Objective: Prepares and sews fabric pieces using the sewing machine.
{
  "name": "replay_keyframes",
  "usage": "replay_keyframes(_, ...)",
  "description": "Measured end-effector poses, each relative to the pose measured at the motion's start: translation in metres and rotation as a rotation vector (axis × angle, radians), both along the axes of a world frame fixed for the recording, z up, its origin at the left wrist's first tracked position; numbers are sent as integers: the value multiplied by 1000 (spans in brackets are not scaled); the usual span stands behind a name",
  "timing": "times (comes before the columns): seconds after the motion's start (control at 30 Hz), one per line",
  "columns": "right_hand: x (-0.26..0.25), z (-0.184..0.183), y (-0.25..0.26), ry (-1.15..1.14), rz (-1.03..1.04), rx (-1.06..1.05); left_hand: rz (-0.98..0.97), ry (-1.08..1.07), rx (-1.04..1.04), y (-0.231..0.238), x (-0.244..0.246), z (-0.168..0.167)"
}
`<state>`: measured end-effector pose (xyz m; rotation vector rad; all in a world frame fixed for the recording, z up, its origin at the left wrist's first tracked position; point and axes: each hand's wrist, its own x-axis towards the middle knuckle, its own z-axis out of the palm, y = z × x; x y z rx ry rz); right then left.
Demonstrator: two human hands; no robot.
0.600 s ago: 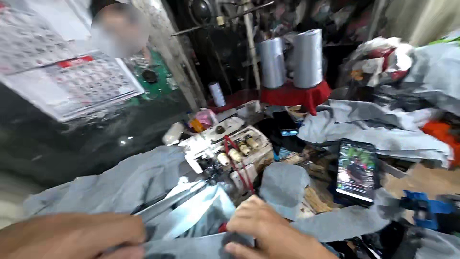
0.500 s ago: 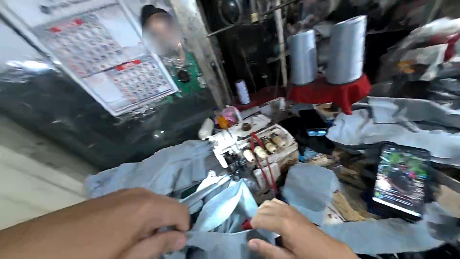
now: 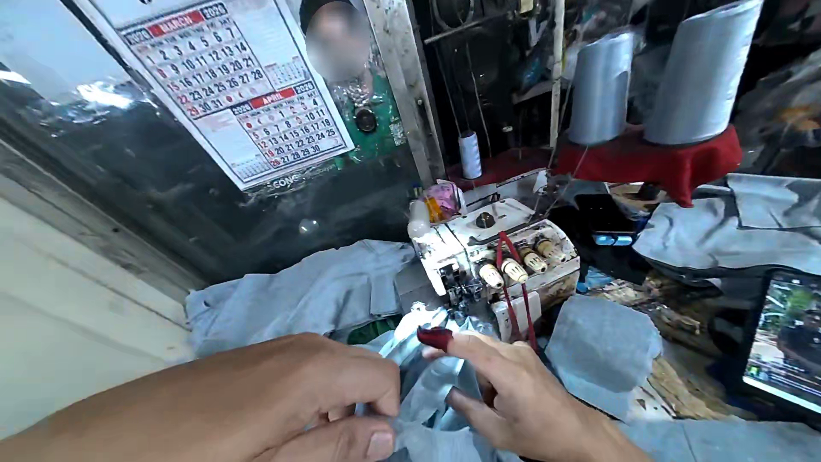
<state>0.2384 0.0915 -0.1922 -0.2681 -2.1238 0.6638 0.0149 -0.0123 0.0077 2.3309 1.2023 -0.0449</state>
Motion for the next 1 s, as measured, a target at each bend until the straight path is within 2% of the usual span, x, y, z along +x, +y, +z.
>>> replay_keyframes(0.13,5,-8,-1,99,37,-38,70,-3,44,-11,-21,-4)
replay_keyframes(0.27,26,-10,9,19,177,-200,123,28,103,-13,-28,-14)
replay_keyframes(0.33,34,-9,16,-16,202,-215,118,58,153,-12,-26,-13)
replay_keyframes(0.47,62,-17,2,-101,90,-36,169,134,229,-8,-29,-4)
replay_keyframes(0.57,73,-35,-18,-26,-92,75,178,174,228,4,-29,1)
replay_keyframes(0.6,72,-40,-22,-16,-166,51,172,244,229,13,-24,4)
replay_keyframes(0.67,68,-46,-21,-107,-216,-115,228,559,241,31,-3,11)
replay_keyframes(0.73,65,-48,-10,-223,-64,-327,303,819,223,48,12,4)
replay_keyframes(0.77,65,-46,-5,-236,36,-394,314,870,231,54,15,1)
replay_keyframes(0.83,70,-34,-2,-184,204,-436,293,857,257,59,14,6)
replay_keyframes(0.93,88,-22,-15,-149,210,-422,185,567,261,43,-1,14)
replay_keyframes(1.0,97,-30,-23,-146,181,-497,183,364,66,33,-7,11)
